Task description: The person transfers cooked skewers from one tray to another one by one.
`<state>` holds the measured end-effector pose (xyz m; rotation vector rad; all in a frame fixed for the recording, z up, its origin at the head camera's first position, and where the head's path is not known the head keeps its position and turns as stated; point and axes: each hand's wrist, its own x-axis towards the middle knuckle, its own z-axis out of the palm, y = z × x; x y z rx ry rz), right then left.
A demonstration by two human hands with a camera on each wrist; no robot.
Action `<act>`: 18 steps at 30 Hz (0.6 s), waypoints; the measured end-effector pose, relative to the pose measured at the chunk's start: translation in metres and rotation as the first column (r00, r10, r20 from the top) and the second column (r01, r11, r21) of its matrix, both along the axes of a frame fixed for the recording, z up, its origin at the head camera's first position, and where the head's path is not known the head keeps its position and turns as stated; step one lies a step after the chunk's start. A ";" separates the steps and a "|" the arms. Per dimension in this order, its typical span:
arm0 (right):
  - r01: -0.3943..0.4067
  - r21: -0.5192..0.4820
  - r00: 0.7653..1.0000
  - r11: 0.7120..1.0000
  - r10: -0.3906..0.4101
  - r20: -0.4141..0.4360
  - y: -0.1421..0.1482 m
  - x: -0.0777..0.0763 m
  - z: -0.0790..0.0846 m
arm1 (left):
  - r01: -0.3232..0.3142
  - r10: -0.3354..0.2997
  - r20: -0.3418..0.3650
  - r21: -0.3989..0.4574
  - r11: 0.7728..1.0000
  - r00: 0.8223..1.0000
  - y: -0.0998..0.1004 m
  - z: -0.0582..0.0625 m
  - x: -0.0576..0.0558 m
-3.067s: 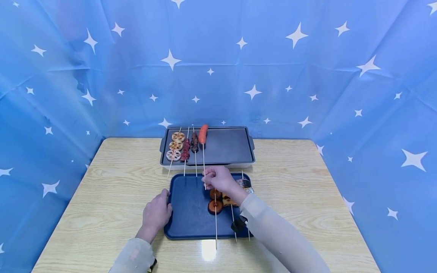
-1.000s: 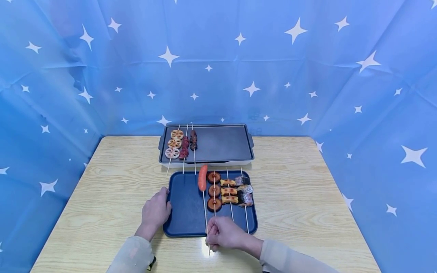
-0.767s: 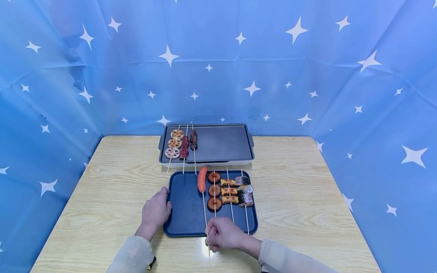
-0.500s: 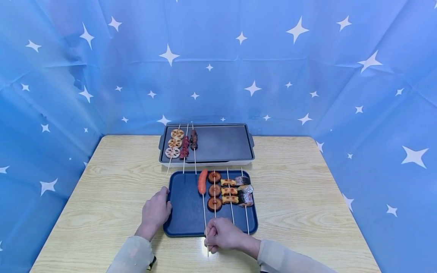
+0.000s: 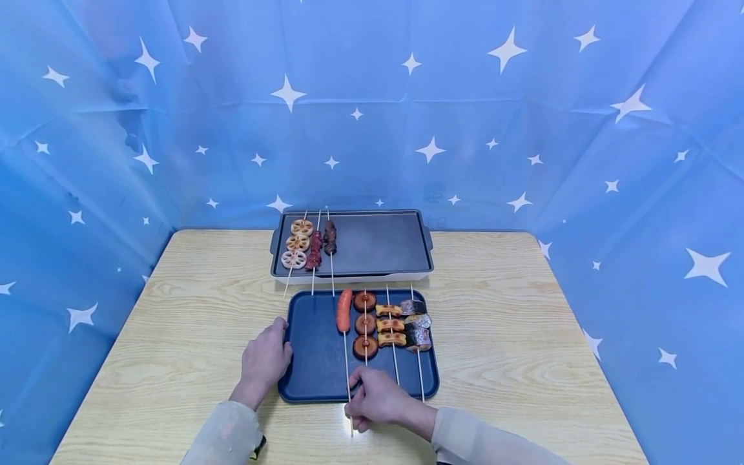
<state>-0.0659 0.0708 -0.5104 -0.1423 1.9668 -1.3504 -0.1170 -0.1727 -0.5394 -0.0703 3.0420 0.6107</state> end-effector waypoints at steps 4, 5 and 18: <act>0.007 0.041 1.000 0.999 -0.006 -0.021 -0.004 -0.001 0.000 | 0.001 -0.001 0.000 -0.001 1.000 1.000 0.000 -0.001 -0.001; 0.010 0.049 1.000 0.999 -0.009 -0.024 -0.005 -0.001 0.000 | 0.001 -0.001 0.001 -0.001 1.000 1.000 0.000 -0.002 -0.001; -0.034 0.093 0.998 0.995 0.038 -0.041 -0.003 -0.004 0.002 | 0.001 -0.001 0.005 0.004 1.000 1.000 -0.001 0.000 0.000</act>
